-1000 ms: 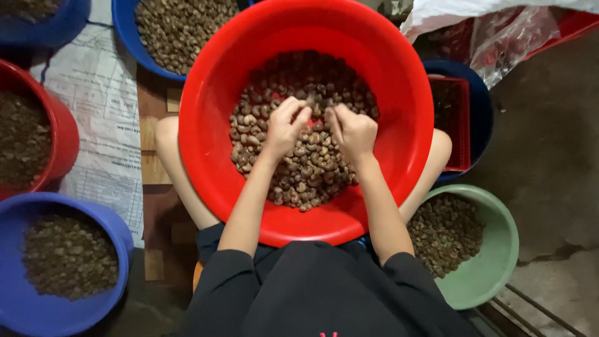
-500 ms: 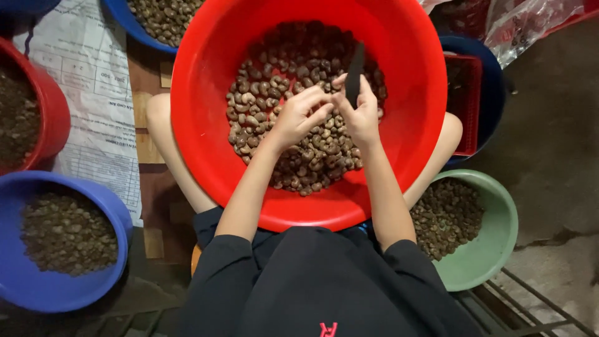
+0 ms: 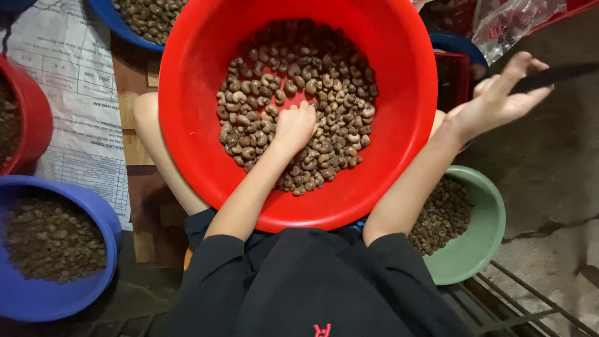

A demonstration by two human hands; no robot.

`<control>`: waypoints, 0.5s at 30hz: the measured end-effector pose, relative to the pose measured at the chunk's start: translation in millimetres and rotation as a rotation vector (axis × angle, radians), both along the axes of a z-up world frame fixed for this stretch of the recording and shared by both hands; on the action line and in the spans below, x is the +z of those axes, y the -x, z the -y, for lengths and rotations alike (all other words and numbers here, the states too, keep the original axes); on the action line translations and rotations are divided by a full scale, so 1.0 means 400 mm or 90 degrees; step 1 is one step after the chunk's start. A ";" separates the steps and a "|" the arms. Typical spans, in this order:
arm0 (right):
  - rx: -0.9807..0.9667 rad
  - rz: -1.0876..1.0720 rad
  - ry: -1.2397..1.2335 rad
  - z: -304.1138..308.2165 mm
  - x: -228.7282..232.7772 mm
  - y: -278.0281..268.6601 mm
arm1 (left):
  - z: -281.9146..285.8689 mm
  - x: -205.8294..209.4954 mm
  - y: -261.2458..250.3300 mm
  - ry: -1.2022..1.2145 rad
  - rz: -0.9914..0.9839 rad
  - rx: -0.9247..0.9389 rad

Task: A person uses a small knife to manually peel the outer skin or shell from individual cashews over a large bowl.

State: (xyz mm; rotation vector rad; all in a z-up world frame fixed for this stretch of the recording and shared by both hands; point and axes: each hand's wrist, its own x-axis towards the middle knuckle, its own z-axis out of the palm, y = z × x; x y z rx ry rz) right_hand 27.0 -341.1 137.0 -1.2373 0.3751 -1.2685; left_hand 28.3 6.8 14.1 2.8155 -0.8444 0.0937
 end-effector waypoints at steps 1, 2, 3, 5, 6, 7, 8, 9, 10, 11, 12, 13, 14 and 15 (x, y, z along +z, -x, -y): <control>0.030 -0.001 -0.008 -0.017 -0.006 -0.011 | 0.017 -0.016 0.004 -0.024 0.064 0.022; 0.061 0.000 -0.017 -0.038 -0.011 -0.026 | 0.031 -0.030 0.006 -0.049 0.131 0.047; 0.063 0.002 -0.018 -0.080 -0.026 -0.038 | 0.034 -0.035 0.008 -0.050 0.132 0.049; 0.226 -0.007 0.044 -0.167 -0.061 -0.067 | 0.036 -0.047 0.006 -0.051 0.117 0.066; 0.226 -0.007 0.044 -0.233 -0.001 -0.063 | 0.033 -0.045 0.003 -0.051 0.117 0.066; 0.238 -0.104 0.133 -0.298 0.060 -0.059 | 0.030 -0.042 0.000 -0.037 0.090 0.073; 0.244 -0.203 0.222 -0.358 0.122 -0.056 | 0.033 -0.039 -0.007 -0.021 0.063 0.077; 0.241 -0.203 0.223 -0.370 0.111 -0.050 | 0.019 0.017 -0.023 -0.020 0.064 0.074; 0.288 -0.244 0.158 -0.387 0.102 -0.046 | -0.001 0.074 -0.039 0.048 -0.132 0.082; 0.335 -0.284 0.093 -0.404 0.092 -0.041 | -0.020 0.131 -0.055 0.117 -0.328 0.089; 0.334 -0.284 0.091 -0.424 0.095 -0.041 | -0.039 0.167 -0.063 0.115 -0.327 0.088; 0.372 -0.318 0.106 -0.445 0.099 -0.041 | -0.058 0.202 -0.071 0.282 -0.351 0.075; 0.410 -0.351 0.121 -0.467 0.103 -0.042 | -0.077 0.238 -0.081 0.450 -0.370 0.060; 0.409 -0.349 0.120 -0.486 0.087 -0.036 | -0.089 0.262 -0.081 0.449 -0.369 0.059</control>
